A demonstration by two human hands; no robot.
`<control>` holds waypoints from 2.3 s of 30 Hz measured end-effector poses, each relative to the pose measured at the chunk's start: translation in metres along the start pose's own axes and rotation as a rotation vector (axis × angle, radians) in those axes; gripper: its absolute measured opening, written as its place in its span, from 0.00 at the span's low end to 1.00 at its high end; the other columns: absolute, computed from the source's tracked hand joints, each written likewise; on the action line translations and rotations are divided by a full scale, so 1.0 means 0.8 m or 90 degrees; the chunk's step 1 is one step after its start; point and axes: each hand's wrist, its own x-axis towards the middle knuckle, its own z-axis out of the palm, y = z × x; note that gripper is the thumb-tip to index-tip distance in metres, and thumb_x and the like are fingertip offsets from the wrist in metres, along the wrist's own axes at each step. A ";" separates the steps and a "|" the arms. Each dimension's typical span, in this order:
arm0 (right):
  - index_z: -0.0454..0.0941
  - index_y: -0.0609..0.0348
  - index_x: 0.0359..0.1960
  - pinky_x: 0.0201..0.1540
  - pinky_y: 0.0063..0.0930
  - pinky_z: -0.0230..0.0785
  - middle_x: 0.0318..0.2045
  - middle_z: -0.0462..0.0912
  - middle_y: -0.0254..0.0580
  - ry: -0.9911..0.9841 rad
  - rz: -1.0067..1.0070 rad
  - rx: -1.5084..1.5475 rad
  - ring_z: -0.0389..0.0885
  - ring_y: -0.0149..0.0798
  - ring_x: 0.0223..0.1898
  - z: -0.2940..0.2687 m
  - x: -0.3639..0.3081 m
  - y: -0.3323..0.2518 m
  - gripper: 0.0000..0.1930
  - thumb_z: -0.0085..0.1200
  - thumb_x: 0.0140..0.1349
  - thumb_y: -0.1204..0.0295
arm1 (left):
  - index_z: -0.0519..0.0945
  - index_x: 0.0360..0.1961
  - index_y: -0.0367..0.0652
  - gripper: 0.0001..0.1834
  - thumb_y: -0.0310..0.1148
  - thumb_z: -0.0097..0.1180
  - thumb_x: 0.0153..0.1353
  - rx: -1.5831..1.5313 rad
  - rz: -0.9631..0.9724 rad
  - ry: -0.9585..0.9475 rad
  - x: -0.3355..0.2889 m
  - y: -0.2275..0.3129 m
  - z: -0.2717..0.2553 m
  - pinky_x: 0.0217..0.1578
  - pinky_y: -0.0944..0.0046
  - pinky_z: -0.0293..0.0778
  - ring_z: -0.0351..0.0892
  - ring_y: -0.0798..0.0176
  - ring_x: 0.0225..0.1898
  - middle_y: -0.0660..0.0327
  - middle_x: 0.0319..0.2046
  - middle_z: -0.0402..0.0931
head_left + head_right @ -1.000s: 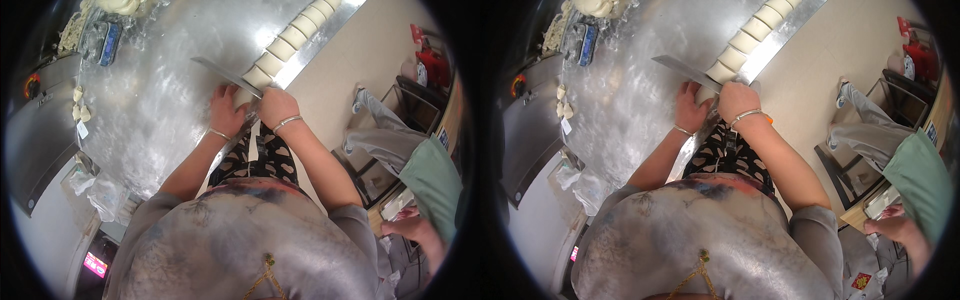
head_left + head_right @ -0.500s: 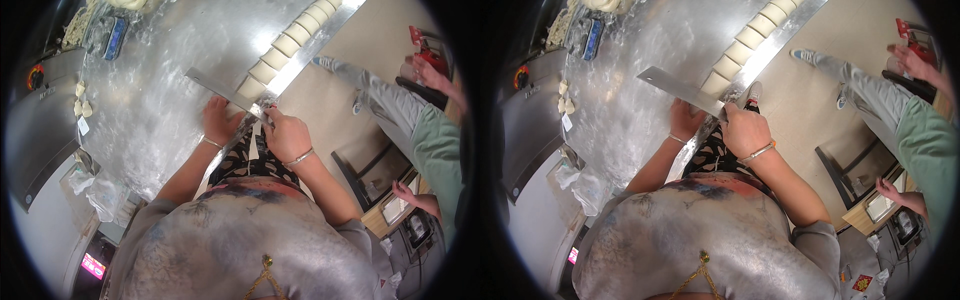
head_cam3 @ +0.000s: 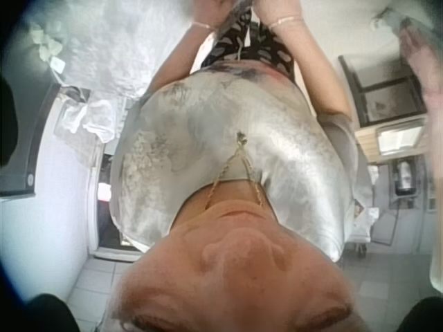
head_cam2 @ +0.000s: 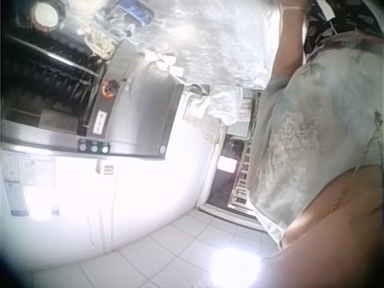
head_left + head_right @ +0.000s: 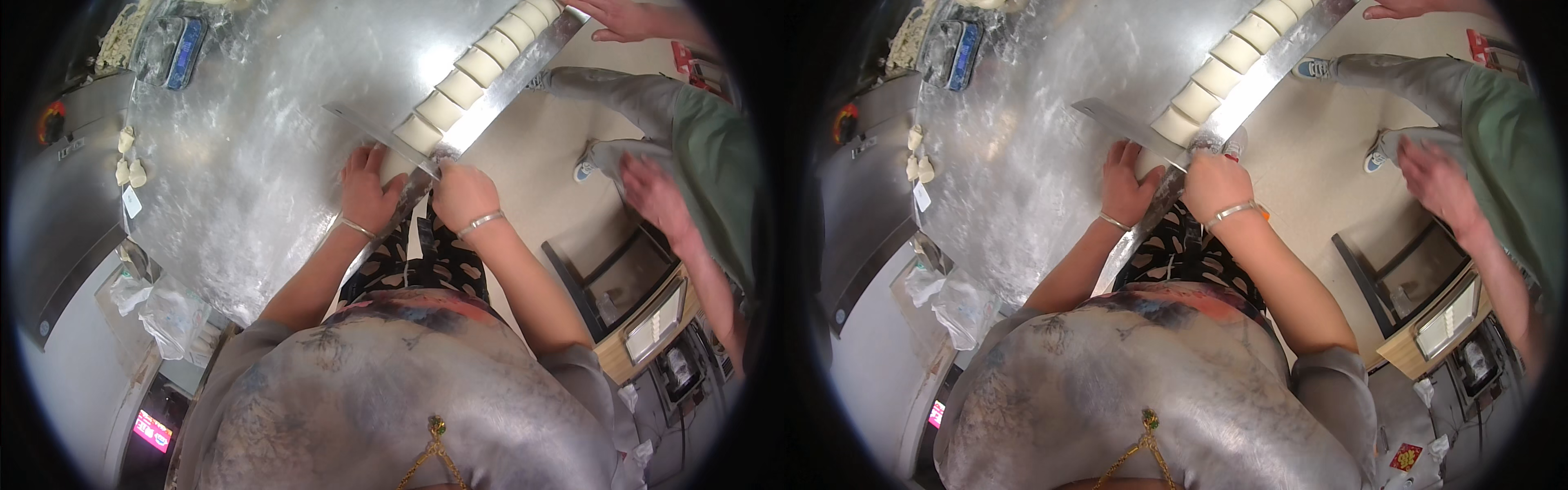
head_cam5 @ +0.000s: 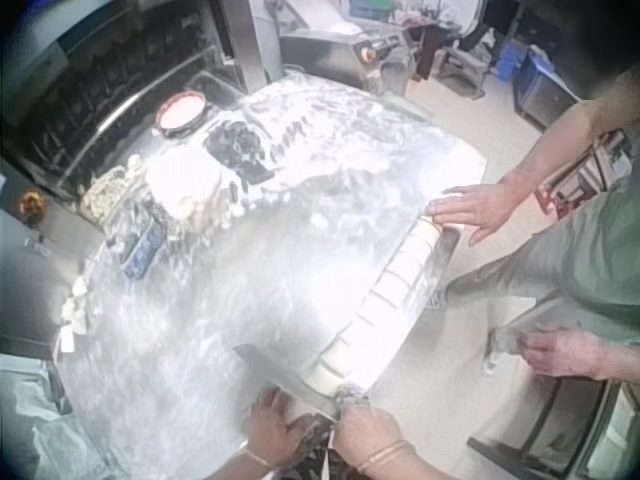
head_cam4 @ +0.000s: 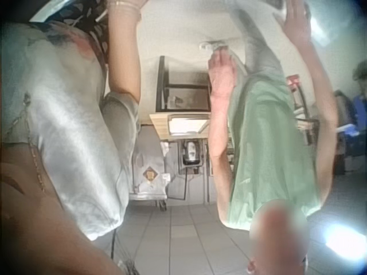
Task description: The person retrieves a tray of dough from a proofer, then rolls a large sheet of dough into a log with a coworker. They cut the log into uniform pieces using a cleaver and arrange the pieces on a tray. The person also sprinkles flour on the work surface during the process.
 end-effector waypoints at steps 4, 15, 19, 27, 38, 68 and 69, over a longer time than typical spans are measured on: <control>0.82 0.65 0.29 0.43 0.42 0.77 0.32 0.84 0.56 0.015 -0.024 -0.011 0.84 0.55 0.37 0.010 0.021 -0.006 0.07 0.57 0.53 0.72 | 0.73 0.53 0.39 0.28 0.35 0.62 0.51 -0.004 -0.004 -0.007 0.001 0.002 0.001 0.53 0.47 0.65 0.70 0.41 0.52 0.46 0.51 0.70; 0.78 0.61 0.40 0.34 0.48 0.74 0.24 0.81 0.56 0.117 -0.100 0.150 0.81 0.59 0.29 -0.014 -0.067 -0.021 0.10 0.55 0.59 0.70 | 0.73 0.52 0.43 0.30 0.41 0.68 0.49 -0.035 0.036 0.026 -0.032 -0.039 -0.015 0.51 0.49 0.65 0.70 0.45 0.50 0.50 0.46 0.71; 0.78 0.60 0.44 0.33 0.48 0.73 0.23 0.81 0.56 0.083 -0.089 0.137 0.81 0.59 0.28 -0.004 -0.085 -0.024 0.12 0.57 0.58 0.71 | 0.74 0.46 0.40 0.27 0.42 0.68 0.49 0.013 0.017 -0.005 -0.049 -0.049 -0.013 0.51 0.50 0.65 0.70 0.44 0.50 0.51 0.45 0.72; 0.75 0.61 0.35 0.32 0.49 0.75 0.21 0.80 0.55 0.094 -0.071 0.088 0.81 0.58 0.27 0.030 -0.068 -0.012 0.08 0.56 0.58 0.70 | 0.76 0.49 0.41 0.26 0.40 0.66 0.50 0.007 -0.013 -0.006 -0.051 -0.031 -0.022 0.52 0.50 0.64 0.71 0.46 0.51 0.52 0.46 0.73; 0.81 0.65 0.31 0.41 0.43 0.78 0.33 0.84 0.58 -0.017 -0.005 -0.006 0.84 0.55 0.37 0.043 -0.009 -0.033 0.07 0.54 0.56 0.74 | 0.74 0.51 0.39 0.26 0.35 0.63 0.50 -0.016 0.003 0.005 -0.041 -0.031 -0.014 0.50 0.48 0.68 0.71 0.40 0.50 0.45 0.48 0.72; 0.75 0.64 0.35 0.33 0.48 0.75 0.22 0.81 0.57 0.073 -0.046 0.042 0.82 0.58 0.28 0.075 -0.090 -0.042 0.09 0.56 0.56 0.72 | 0.75 0.48 0.41 0.25 0.40 0.66 0.50 -0.002 0.000 -0.009 -0.091 -0.065 -0.034 0.52 0.49 0.63 0.70 0.46 0.52 0.52 0.47 0.73; 0.75 0.65 0.35 0.33 0.48 0.75 0.22 0.81 0.57 0.066 -0.037 0.029 0.82 0.58 0.28 0.077 -0.086 -0.043 0.09 0.56 0.56 0.72 | 0.75 0.49 0.41 0.25 0.39 0.65 0.51 0.006 0.012 0.006 -0.091 -0.065 -0.033 0.50 0.49 0.64 0.70 0.46 0.51 0.51 0.47 0.73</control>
